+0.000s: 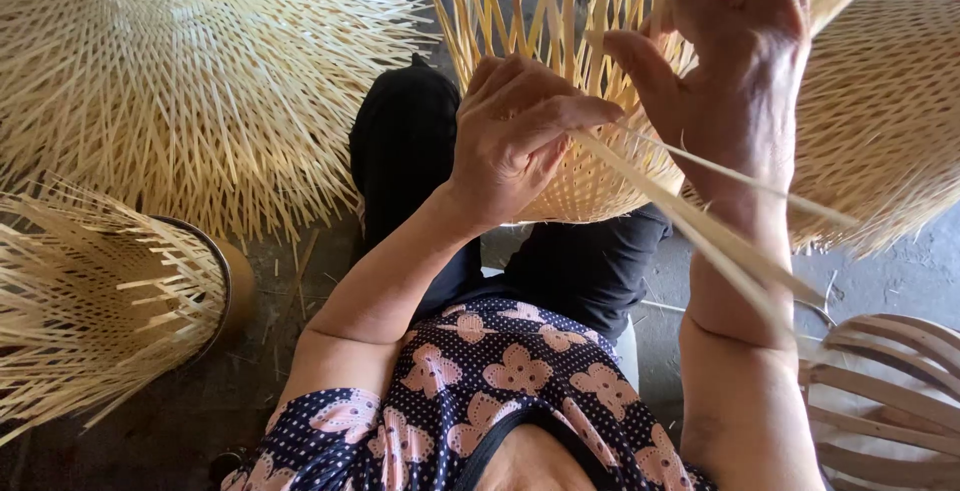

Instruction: The person weaves thin bamboo strips by hand, interlacing them through the vertical ribs of a conical frame. They pull and tuck each strip into the existing lattice, rotating the structure to work around its circumference.

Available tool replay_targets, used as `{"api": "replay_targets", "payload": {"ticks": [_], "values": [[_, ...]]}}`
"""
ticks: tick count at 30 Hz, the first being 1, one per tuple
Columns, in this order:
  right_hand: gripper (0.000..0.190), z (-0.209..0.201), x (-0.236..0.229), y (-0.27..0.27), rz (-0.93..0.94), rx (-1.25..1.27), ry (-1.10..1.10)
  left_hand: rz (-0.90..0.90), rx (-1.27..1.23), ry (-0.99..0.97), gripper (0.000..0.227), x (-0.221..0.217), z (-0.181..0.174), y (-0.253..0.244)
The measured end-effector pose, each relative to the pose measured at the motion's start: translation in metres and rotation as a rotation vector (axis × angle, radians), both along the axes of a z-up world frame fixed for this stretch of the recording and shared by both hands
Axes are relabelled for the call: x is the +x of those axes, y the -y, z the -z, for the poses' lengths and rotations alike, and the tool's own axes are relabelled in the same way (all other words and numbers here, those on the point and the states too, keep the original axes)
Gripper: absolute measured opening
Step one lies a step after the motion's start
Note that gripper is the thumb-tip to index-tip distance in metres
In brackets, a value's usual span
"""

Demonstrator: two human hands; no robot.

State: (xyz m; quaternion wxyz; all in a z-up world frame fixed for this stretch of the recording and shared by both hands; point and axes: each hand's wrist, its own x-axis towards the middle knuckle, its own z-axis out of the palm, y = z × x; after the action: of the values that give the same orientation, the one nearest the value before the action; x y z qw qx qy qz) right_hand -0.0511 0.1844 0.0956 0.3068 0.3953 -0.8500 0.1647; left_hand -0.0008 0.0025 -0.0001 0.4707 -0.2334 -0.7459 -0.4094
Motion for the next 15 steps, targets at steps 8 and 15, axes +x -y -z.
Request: {"api": "replay_targets", "payload": {"ticks": [8,15], "values": [[0.019,-0.013,-0.01,-0.011,-0.304,-0.135,0.361,0.277,0.2,0.19,0.014,-0.003,-0.002,0.012],[0.015,0.0,-0.014,-0.009,-0.141,-0.32,0.241,0.178,0.168,0.187,0.015,-0.004,0.001,0.005]]}}
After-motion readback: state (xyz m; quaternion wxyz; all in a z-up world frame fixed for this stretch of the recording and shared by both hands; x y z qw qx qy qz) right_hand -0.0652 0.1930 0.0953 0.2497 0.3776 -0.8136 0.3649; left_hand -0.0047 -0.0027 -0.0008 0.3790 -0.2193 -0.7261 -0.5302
